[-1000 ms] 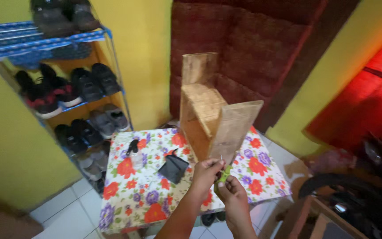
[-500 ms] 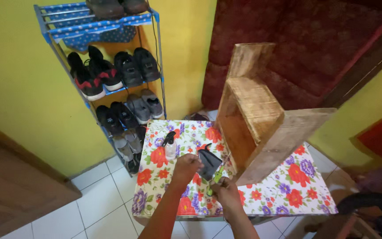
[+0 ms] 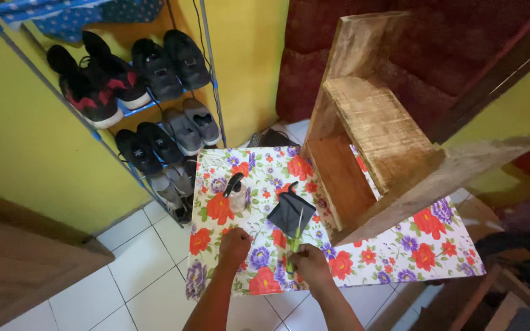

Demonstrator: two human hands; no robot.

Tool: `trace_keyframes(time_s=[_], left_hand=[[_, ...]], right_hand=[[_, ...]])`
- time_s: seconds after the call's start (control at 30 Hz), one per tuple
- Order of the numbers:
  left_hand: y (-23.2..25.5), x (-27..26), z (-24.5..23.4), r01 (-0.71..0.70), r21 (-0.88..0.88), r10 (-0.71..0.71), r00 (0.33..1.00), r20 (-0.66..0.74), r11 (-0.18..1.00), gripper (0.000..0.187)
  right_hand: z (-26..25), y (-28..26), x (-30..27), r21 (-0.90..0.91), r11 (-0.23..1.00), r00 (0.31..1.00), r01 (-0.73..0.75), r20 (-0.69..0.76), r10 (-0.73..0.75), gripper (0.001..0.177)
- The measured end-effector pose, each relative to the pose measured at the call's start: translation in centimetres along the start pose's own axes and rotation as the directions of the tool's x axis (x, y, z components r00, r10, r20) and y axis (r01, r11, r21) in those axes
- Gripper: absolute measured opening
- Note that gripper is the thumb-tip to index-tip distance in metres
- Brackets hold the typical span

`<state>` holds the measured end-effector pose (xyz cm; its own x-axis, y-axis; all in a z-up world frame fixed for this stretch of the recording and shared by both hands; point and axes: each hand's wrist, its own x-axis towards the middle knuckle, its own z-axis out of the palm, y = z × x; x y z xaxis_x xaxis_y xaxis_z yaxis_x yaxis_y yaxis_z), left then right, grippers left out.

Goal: The person uses a screwdriver to tighten screws on a small wooden shelf unit placed on a floral tablecloth. The person holds the shelf steady with one hand while turning the screwdriver with the other, working on multiple screws along the side of the unit.

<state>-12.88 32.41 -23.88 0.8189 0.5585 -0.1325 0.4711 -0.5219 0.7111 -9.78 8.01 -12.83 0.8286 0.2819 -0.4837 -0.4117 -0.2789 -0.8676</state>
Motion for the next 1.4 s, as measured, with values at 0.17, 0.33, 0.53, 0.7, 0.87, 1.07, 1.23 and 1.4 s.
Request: trace_keyframes(time_s=[0.17,0.33,0.53,0.7,0.87,1.07,1.23,1.4], left_hand=[[-0.9,1.0,2.0,-0.056,0.093,0.06,0.998,-0.037,0.994,0.016],[0.4,1.3,2.5,0.038,0.173,-0.041,0.999,0.012,0.984,0.017],[2.9,1.8,1.4,0.111,0.271,-0.139,0.986,0.089,0.956,0.022],[3.6,1.2,0.3,0.136,0.215,-0.16,0.982,0.097,0.967,0.025],[4.6,0.1,-0.9,0.167,0.164,-0.178,0.982,0.056,0.972,0.027],[8.8,-4.1,-2.5,-0.013,0.005,0.014,0.994,-0.113,1.0,0.037],[15.5,-7.3,-3.4,-0.173,-0.315,0.154,0.985,-0.083,0.933,0.049],[22.2,-9.9,-3.2,-0.309,-0.343,0.31,0.949,-0.054,0.887,0.048]], right_hand=[[0.5,0.8,0.7,0.116,0.99,0.997,-0.075,-0.001,0.076,0.011],[0.6,1.0,0.5,0.14,0.976,0.986,-0.165,0.001,0.167,0.014],[1.2,1.0,0.4,0.127,0.982,0.988,-0.141,-0.051,0.148,0.017],[1.1,1.4,0.3,0.207,0.973,0.994,-0.1,-0.021,0.107,0.016],[0.6,1.1,-0.7,0.157,0.979,0.988,-0.133,-0.057,0.143,0.015],[-1.0,0.9,-2.7,0.028,0.999,0.988,-0.024,-0.15,0.028,0.014],[-2.4,0.0,-5.1,0.039,0.999,0.976,0.035,-0.215,-0.026,0.016],[-5.7,-0.7,-8.1,0.09,0.995,0.958,0.051,-0.286,-0.023,0.013]])
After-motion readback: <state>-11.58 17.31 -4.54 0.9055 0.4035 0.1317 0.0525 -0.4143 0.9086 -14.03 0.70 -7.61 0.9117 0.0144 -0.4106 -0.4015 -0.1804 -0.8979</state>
